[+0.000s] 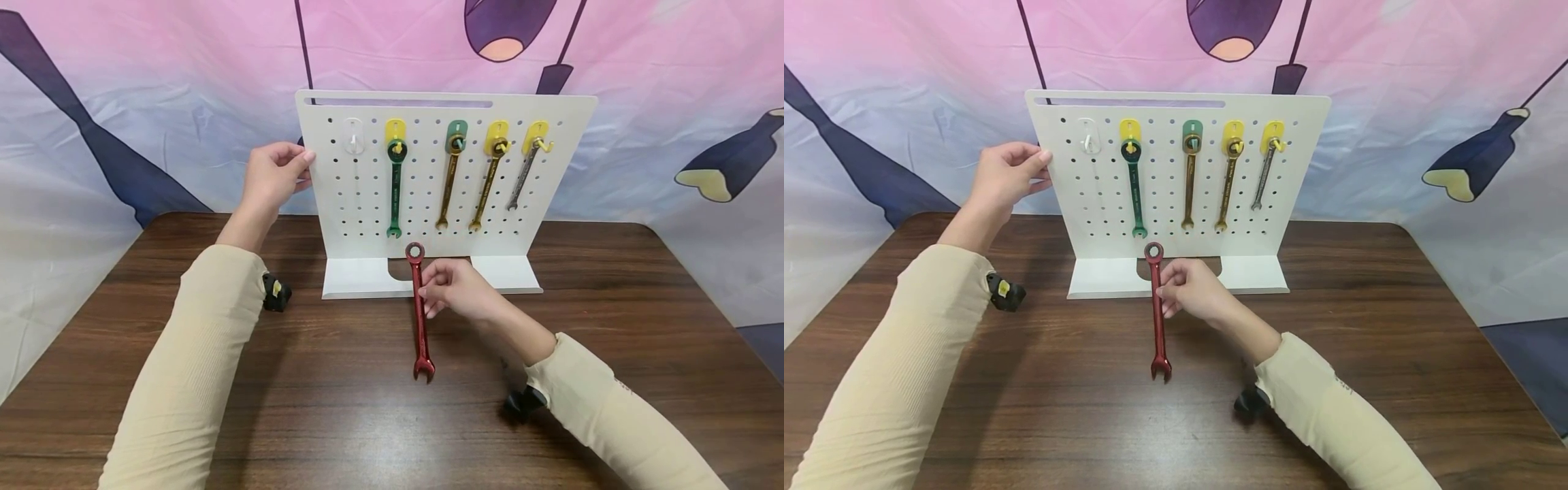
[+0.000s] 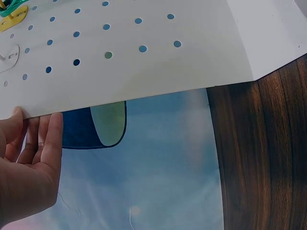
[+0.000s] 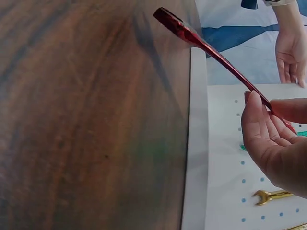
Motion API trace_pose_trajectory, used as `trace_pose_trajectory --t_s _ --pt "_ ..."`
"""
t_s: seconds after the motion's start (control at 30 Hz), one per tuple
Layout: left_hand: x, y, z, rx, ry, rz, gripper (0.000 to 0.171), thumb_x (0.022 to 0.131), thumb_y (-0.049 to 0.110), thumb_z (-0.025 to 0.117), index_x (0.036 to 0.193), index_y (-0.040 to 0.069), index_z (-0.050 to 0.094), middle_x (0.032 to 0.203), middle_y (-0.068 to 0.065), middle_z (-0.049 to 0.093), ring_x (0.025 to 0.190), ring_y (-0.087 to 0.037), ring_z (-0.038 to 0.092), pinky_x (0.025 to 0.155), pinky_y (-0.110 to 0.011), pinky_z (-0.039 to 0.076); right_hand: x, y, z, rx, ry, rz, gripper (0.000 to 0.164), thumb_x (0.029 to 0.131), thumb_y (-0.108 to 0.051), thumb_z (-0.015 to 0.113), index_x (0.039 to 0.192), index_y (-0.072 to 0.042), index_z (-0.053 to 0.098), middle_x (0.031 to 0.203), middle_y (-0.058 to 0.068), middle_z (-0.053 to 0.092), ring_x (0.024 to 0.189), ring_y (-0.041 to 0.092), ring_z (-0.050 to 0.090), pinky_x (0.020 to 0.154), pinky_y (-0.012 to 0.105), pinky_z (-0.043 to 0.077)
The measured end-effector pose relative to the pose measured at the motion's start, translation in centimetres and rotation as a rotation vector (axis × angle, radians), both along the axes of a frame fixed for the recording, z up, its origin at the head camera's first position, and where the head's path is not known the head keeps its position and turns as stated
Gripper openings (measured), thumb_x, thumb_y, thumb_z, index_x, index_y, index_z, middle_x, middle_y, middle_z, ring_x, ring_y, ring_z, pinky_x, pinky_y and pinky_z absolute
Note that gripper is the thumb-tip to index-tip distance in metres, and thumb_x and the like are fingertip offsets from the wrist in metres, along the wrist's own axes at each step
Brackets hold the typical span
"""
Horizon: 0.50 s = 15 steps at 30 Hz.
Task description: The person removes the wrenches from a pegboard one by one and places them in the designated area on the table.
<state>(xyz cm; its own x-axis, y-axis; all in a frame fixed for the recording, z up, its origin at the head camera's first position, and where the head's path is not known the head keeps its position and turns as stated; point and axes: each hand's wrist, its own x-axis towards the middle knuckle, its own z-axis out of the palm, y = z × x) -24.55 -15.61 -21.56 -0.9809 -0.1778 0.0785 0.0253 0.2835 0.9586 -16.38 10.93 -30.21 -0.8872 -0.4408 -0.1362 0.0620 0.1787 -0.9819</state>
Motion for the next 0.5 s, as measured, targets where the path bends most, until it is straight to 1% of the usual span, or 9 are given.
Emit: trace_pose_trajectory --t_s 0.07,0.3,0.5 --pt "0.0 0.0 0.0 -0.004 -0.002 -0.001 0.032 0.087 0.027 0.059 0.105 0.001 0.061 0.086 -0.001 0.055 0.077 -0.011 0.053 0.084 -0.03 0.053 0.2 0.0 -0.2 -0.012 -0.022 -0.007 0.007 0.086 0.012 0.05 0.093 0.012 0.049 0.072 0.014 0.057 0.058 0.02 0.058 0.058 0.034 0.057" --pt "0.0 0.0 0.1 -0.011 0.003 0.004 0.031 0.088 0.027 0.059 0.104 0.001 0.061 0.086 -0.001 0.055 0.077 -0.011 0.054 0.084 -0.03 0.053 0.3 -0.2 -1.2 -0.029 -0.05 -0.004 0.007 0.086 0.013 0.05 0.092 0.011 0.048 0.07 0.014 0.057 0.056 0.019 0.058 0.056 0.031 0.057" --pt "0.0 0.0 0.1 0.003 0.001 0.003 0.031 0.087 0.026 0.059 0.104 0.001 0.061 0.085 -0.001 0.055 0.076 -0.011 0.054 0.084 -0.03 0.053 0.4 -0.7 -2.0 -0.039 -0.081 -0.005 0.007 0.086 0.013 0.051 0.091 0.01 0.047 0.068 0.013 0.055 0.055 0.019 0.057 0.055 0.03 0.056"
